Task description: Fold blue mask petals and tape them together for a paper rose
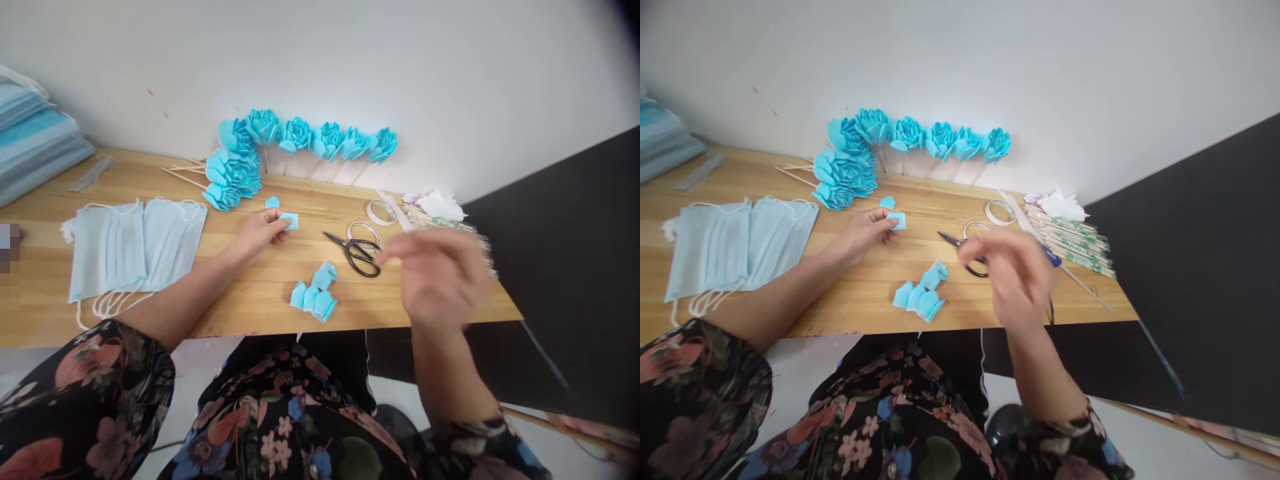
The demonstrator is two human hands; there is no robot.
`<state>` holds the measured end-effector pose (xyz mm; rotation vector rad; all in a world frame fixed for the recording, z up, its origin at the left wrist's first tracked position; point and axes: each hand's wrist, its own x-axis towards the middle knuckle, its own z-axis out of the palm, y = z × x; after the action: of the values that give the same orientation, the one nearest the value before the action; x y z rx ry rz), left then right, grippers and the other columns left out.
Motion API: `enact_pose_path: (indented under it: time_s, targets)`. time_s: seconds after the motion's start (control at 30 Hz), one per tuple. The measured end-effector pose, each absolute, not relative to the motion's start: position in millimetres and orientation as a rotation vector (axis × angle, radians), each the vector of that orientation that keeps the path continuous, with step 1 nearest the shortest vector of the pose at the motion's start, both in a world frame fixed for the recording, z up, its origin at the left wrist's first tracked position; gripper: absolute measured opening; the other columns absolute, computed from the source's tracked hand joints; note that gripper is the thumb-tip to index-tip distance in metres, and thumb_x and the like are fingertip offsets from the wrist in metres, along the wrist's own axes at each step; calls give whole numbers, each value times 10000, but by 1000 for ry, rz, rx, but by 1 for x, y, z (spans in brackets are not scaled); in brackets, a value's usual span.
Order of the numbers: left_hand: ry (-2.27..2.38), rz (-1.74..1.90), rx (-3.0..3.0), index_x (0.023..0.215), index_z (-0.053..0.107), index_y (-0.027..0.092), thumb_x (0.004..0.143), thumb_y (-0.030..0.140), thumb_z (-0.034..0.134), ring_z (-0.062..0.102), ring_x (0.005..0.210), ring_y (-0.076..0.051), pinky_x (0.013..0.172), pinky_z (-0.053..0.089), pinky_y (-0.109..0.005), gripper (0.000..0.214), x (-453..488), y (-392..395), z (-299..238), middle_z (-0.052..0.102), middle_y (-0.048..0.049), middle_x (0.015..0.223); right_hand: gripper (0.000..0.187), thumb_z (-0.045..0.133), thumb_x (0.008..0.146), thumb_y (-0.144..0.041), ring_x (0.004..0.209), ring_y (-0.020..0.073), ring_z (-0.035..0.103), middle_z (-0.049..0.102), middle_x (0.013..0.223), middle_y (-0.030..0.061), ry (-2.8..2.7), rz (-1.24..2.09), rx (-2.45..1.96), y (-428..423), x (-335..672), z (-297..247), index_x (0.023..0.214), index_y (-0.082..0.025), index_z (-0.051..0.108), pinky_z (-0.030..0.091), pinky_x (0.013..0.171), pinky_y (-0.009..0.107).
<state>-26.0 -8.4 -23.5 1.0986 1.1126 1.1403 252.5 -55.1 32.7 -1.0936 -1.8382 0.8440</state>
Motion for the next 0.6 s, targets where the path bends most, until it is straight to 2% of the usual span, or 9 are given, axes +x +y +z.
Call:
enact_pose_path:
  time_s: [0.07, 0.2, 0.43, 0.6]
  targets:
    - [1118, 1137, 1099, 707, 574, 165, 747, 303, 709, 516, 506, -86, 530, 398, -217, 197, -26, -9, -23, 578, 24, 574, 209, 574, 975, -362, 951, 257, 703, 744, 1069, 66, -1858, 741, -1211, -38, 248, 24, 1117, -292, 710, 579, 849, 452]
    - [1122, 1133, 1112, 700, 579, 169, 730, 344, 736, 515, 518, -89, 533, 394, -222, 237, -26, -8, -24, 578, 18, 583, 169, 628, 869, -206, 882, 249, 704, 764, 962, 92, -2111, 463, -1429, 0, 239, -5, 989, -201, 748, 544, 823, 419]
    - [1123, 1129, 1099, 696, 582, 163, 711, 355, 733, 512, 511, -87, 536, 390, -222, 245, -27, -8, -26, 581, 17, 568, 158, 592, 896, -167, 859, 239, 696, 766, 897, 80, -2287, 171, -1443, 10, 229, -30, 881, -222, 739, 497, 784, 368]
    - [1144, 1109, 1099, 727, 607, 153, 723, 345, 726, 517, 521, -91, 546, 397, -221, 226, -27, -10, -22, 589, 14, 563, 163, 564, 914, -187, 851, 252, 693, 766, 904, 100, -2249, 146, -1492, 11, 228, -35, 891, -207, 725, 482, 763, 365]
